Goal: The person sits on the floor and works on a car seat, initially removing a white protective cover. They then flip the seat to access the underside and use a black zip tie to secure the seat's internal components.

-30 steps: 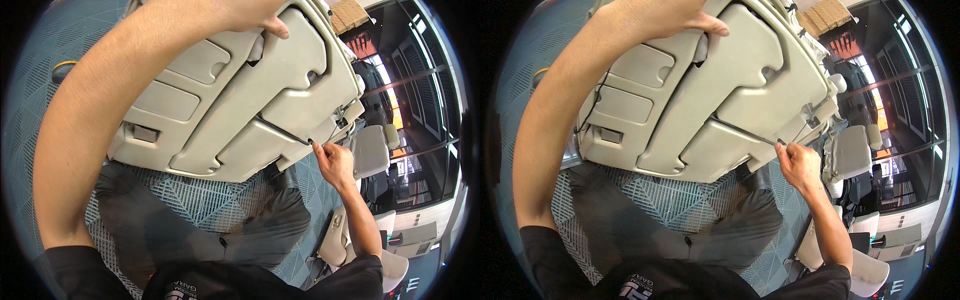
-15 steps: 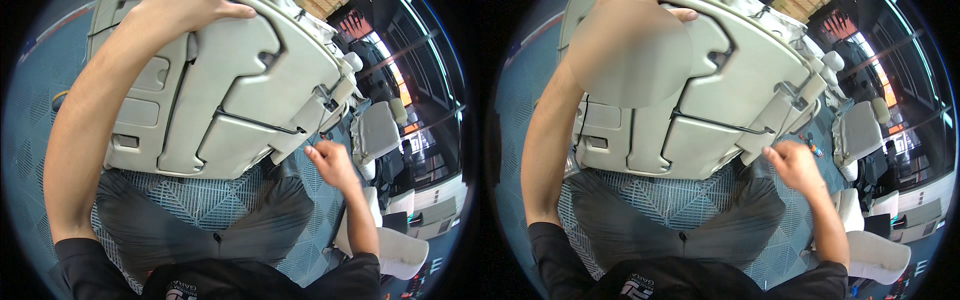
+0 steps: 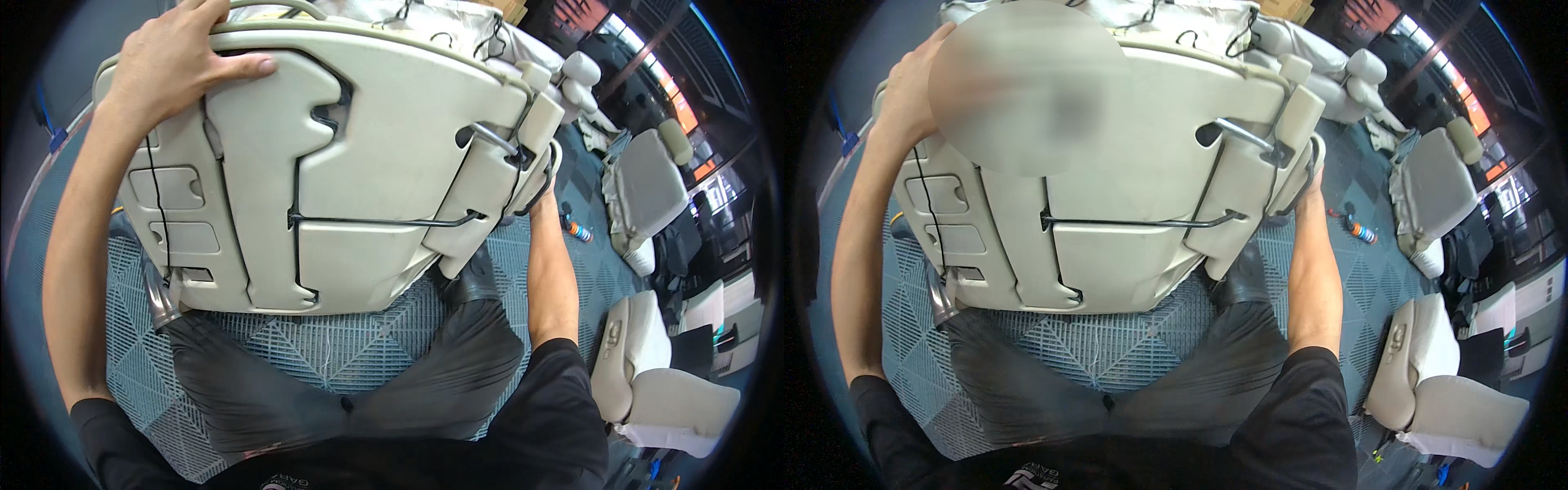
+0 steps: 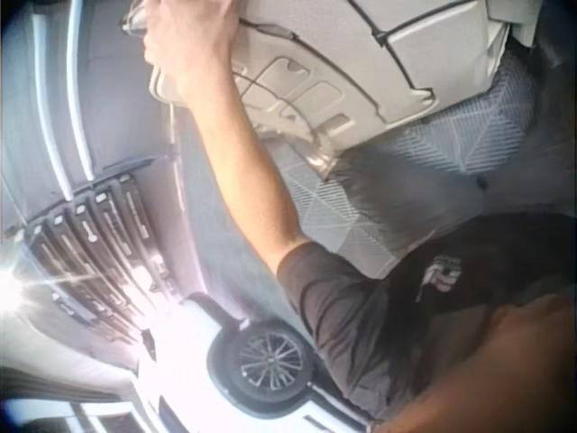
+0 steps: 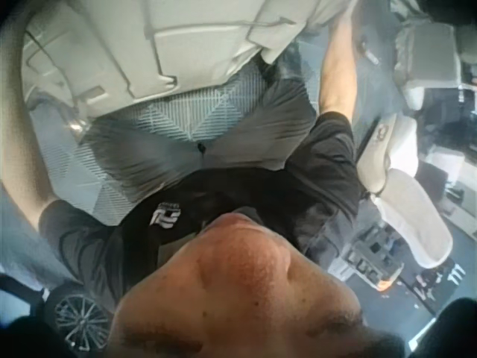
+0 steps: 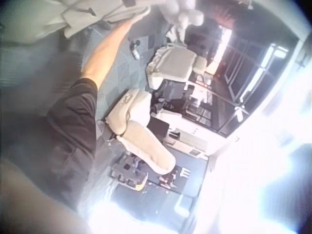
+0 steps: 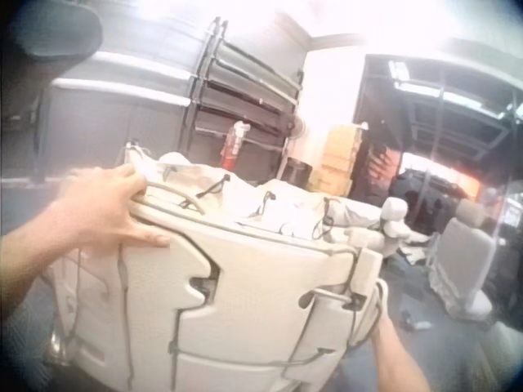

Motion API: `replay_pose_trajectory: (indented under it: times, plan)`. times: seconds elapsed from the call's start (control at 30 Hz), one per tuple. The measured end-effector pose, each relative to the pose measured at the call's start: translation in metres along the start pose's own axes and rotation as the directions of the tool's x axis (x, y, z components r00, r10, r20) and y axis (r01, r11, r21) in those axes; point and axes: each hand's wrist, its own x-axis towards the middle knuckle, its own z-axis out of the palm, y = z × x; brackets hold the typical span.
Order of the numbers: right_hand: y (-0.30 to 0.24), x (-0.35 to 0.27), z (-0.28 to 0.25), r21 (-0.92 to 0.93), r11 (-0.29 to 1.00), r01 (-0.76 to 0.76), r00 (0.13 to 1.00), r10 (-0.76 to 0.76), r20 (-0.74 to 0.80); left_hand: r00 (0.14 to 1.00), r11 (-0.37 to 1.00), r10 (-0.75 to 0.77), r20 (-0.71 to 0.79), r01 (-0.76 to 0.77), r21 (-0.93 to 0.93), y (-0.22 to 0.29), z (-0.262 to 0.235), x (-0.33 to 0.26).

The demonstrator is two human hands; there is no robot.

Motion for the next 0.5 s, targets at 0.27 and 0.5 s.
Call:
replay_pose_trajectory:
  times: [0.27,0.5]
  plan:
    - [-0.017,-0.028,0.091,-0.016,1.0,-0.009,0.998,0.008,-0.064,0.992,0.981,0.077,-0.096,-0.058,0.187,0.011,0.006,-0.004]
    - [-0.017,-0.013,0.065,-0.179,0.977,0.112,0.918,-0.171,-0.359,0.999,0.997,0.049,-0.013,-0.05,-0.062,-0.013,0.016,0.016]
